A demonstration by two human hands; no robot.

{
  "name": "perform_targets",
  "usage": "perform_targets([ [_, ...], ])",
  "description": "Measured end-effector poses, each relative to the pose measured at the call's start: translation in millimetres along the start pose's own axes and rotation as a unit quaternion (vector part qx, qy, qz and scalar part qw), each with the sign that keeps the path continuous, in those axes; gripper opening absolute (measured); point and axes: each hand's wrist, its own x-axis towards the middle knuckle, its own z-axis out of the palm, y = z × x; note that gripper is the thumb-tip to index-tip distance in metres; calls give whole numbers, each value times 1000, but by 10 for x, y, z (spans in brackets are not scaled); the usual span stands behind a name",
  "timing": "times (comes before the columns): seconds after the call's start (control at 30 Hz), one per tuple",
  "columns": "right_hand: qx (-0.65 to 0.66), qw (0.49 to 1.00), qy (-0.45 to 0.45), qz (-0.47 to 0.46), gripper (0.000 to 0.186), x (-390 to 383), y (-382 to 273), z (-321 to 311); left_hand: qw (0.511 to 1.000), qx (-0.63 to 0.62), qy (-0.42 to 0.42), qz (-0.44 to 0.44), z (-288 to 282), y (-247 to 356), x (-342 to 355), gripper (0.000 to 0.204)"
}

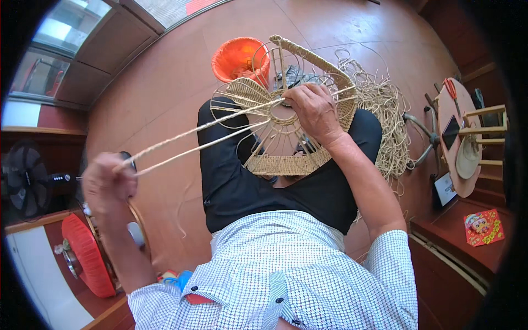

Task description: The person is weaving straw material into a circular frame to construct a basket or similar handcrafted object.

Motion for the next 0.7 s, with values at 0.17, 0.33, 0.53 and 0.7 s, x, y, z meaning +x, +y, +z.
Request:
perform_targets([
  [0.17,7,1000,10,2,9,-36,-1,-16,968,39,213,-125,-1892,-374,79,45],
  [0.33,-1,1000,11,-2,13,-45,-1,-7,872,106,420,-229,-3744,-670,-698,50],
  [0.53,3,1000,16,8,13,-68,11,13,733,234,547,-331,-5493,-388,-1812,79],
  [0.7,13,1000,15,15,12,-71,22,9,467,436,685,-351,-6081,283,-2416,77],
])
